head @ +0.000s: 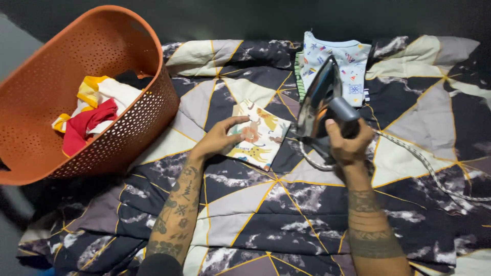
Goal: Ironing small pieces of fabric on a bed surface.
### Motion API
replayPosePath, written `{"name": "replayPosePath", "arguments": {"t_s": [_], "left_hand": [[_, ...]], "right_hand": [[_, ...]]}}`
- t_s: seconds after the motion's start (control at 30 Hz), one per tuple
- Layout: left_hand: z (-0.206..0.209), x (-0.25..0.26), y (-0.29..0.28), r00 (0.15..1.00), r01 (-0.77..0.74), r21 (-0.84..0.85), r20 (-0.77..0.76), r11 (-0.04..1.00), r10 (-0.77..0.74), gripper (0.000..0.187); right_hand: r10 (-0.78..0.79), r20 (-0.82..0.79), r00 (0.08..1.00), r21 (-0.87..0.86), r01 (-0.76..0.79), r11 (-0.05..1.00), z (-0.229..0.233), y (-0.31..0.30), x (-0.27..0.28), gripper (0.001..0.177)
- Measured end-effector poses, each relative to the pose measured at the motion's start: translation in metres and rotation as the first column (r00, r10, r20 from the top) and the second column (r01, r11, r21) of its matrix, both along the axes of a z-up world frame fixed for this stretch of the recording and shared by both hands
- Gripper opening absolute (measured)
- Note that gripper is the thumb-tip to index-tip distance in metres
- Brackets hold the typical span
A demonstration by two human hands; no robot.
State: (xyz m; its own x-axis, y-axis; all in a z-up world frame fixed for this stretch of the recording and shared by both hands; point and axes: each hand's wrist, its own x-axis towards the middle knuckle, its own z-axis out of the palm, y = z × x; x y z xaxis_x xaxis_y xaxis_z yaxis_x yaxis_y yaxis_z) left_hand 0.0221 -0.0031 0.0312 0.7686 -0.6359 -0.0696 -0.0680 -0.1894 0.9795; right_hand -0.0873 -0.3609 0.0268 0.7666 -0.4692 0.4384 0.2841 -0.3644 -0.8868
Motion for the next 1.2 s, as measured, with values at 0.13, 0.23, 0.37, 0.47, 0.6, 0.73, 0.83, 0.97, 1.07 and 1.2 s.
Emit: {"name": "replayPosePath", "arguments": {"t_s": [0.13,0.23,0.37,0.47,0.6,0.73,0.83,0.97,1.07,1.2], "left_hand": [[0.003,-0.005,-0.004,0.996,-0.010,0.017,0.085,1.000,0.008,0.059],[0.018,-0.011,-0.009,0.998,-0.017,-0.058,0.051,0.998,0.020,0.058],[0.022,-0.011,-0.018,0.996,-0.047,-0.216,0.062,0.975,0.061,0.059],[0.002,-0.006,-0.026,0.982,-0.128,-0.246,0.107,0.961,0.159,0.058],[-0.031,0.002,-0.021,0.896,-0.256,-0.055,0.360,0.965,0.259,0.059],[-0.025,0.000,-0.014,0.917,-0.259,-0.043,0.303,0.965,0.259,0.065],[-0.021,-0.003,-0.009,0.953,-0.208,-0.046,0.217,0.977,0.213,0.067],[-0.023,-0.003,-0.009,0.953,-0.161,-0.077,0.246,0.984,0.175,0.070],[-0.024,0.000,-0.011,0.941,-0.178,-0.100,0.274,0.979,0.199,0.067],[0.011,0.006,-0.013,0.921,-0.347,0.040,0.203,0.937,0.333,0.054]], "right_hand": [[-0.043,0.005,0.999,-0.171,0.043,0.984,0.042,-0.022,-0.027,0.033],[-0.050,0.022,0.999,-0.243,0.054,0.969,0.079,-0.033,-0.056,0.028],[-0.180,0.169,0.969,-0.684,0.246,0.687,0.102,-0.053,-0.091,0.030],[-0.149,0.259,0.954,-0.675,0.289,0.679,0.087,-0.061,-0.090,0.033],[-0.008,0.385,0.923,-0.292,0.130,0.948,0.058,-0.058,-0.072,0.051],[0.045,0.046,0.998,-0.089,-0.040,0.995,0.162,0.047,-0.038,0.036],[0.176,-0.327,0.928,0.111,-0.147,0.983,0.145,0.068,-0.008,0.021],[0.391,-0.485,0.782,0.238,-0.313,0.920,0.107,0.091,0.026,0.023],[0.459,-0.550,0.698,0.322,-0.330,0.887,0.084,0.108,0.039,0.027],[0.193,-0.713,0.674,0.041,-0.234,0.971,0.065,0.125,0.043,0.038]]}}
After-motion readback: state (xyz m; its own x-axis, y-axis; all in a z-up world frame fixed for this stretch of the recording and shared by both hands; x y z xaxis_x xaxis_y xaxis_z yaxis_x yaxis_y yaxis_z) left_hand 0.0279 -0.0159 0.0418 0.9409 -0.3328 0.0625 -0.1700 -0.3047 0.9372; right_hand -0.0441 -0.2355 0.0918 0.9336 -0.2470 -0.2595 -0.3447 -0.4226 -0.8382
